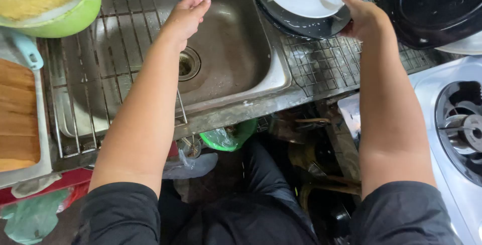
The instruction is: Washing and drying plates, bowls, and a pan at a kitchen sink.
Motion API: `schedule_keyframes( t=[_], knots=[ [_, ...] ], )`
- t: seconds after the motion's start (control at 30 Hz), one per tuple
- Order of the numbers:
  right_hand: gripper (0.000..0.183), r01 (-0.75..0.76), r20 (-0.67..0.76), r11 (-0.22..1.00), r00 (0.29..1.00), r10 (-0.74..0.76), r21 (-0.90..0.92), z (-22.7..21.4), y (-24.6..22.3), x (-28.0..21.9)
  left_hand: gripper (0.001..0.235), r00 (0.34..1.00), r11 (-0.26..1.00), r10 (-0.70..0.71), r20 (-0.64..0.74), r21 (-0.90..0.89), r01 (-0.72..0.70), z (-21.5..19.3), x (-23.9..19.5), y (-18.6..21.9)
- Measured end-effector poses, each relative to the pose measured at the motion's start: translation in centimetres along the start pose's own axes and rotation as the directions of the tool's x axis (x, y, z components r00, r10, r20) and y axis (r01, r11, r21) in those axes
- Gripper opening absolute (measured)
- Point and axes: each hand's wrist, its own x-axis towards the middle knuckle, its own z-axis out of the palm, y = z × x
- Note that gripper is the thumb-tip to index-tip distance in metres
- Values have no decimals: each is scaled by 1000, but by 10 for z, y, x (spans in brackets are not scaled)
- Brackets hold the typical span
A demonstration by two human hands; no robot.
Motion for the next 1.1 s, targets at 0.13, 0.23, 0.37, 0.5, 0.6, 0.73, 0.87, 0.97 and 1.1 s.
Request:
schedule_keyframes(
  t=[0.13,0.23,0.37,0.5,0.6,0.73,0.87,0.97,1.1],
  knots=[
    [58,-107,11,960,994,108,258,-9,25,55,51,1000,1000,22,-5,-12,-22,0,7,-8],
    [56,-131,-12,937,990,142,325,-1,19,37,51,999,998,51,-2,-21,-51,2,7,-7],
    [56,-153,38,898,988,151,413,0,23,40,52,1000,1000,10,10,-26,-9,2,1,-1],
    [57,-143,-5,913,988,157,382,3,23,37,51,998,998,68,18,-17,-67,7,5,-9],
    [59,-156,-81,927,978,194,340,4,21,33,48,992,992,125,15,-28,-124,14,5,-8],
    [59,-116,-49,949,989,136,295,5,25,37,45,994,990,112,-16,-78,-113,16,-13,17],
    [59,-90,-40,936,993,110,341,-1,32,51,49,998,994,53,-41,-93,-57,27,-14,39],
    [57,-96,-39,915,992,120,392,3,30,48,61,997,990,-71,25,-117,74,49,-5,58],
    [55,-78,55,887,997,59,456,-4,54,84,92,963,927,-237,129,-265,263,92,37,50]
  ],
)
